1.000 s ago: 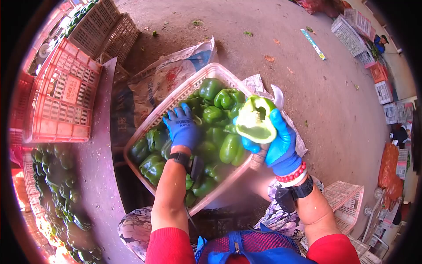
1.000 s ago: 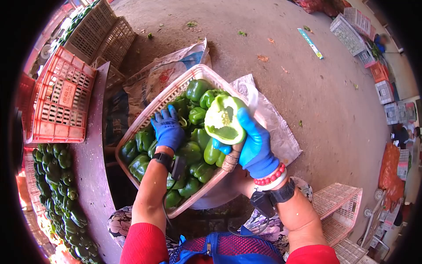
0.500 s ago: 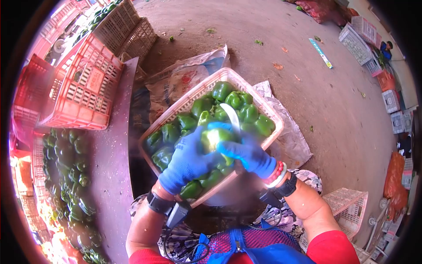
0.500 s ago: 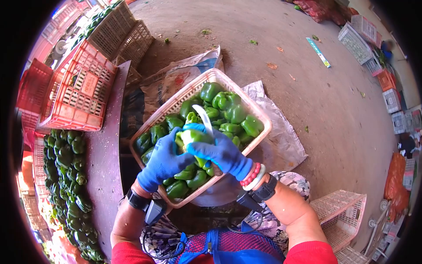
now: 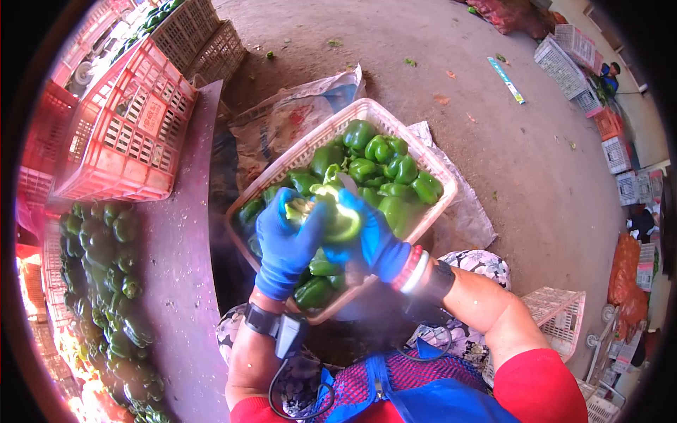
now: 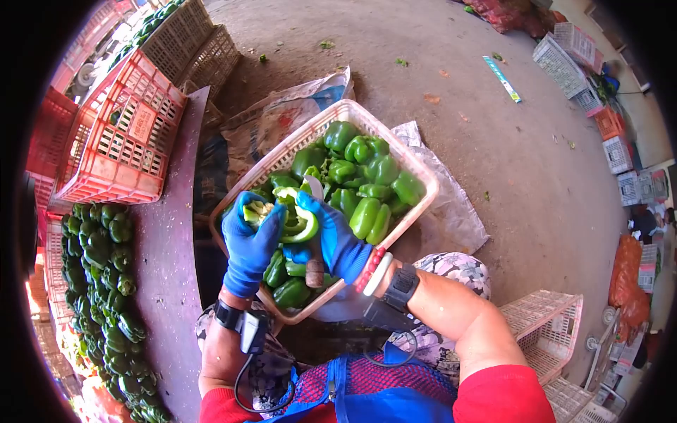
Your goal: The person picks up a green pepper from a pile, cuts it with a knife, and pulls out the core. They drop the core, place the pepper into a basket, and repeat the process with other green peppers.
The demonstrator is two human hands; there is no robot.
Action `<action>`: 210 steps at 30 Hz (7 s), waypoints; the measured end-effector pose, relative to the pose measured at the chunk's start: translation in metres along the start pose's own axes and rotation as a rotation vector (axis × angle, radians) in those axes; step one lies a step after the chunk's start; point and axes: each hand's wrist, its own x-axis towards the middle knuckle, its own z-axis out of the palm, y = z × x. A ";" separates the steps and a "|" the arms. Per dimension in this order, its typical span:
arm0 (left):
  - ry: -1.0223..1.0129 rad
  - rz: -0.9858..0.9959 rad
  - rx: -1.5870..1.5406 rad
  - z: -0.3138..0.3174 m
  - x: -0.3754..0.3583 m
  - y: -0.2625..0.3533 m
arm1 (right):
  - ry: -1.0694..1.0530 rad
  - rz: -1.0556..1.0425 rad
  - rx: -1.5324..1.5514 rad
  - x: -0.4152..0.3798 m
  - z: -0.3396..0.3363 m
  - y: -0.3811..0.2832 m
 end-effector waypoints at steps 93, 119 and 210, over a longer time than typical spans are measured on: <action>0.698 -0.565 -0.211 -0.261 -0.345 0.057 | 0.187 -0.134 -0.996 0.103 -0.024 -0.036; 0.563 -1.663 0.904 -0.170 -0.645 0.071 | 0.286 -0.064 -1.050 0.097 -0.013 0.000; -0.345 -0.528 -1.213 -0.073 -0.040 -0.023 | -0.341 -0.068 -0.255 0.024 0.021 -0.026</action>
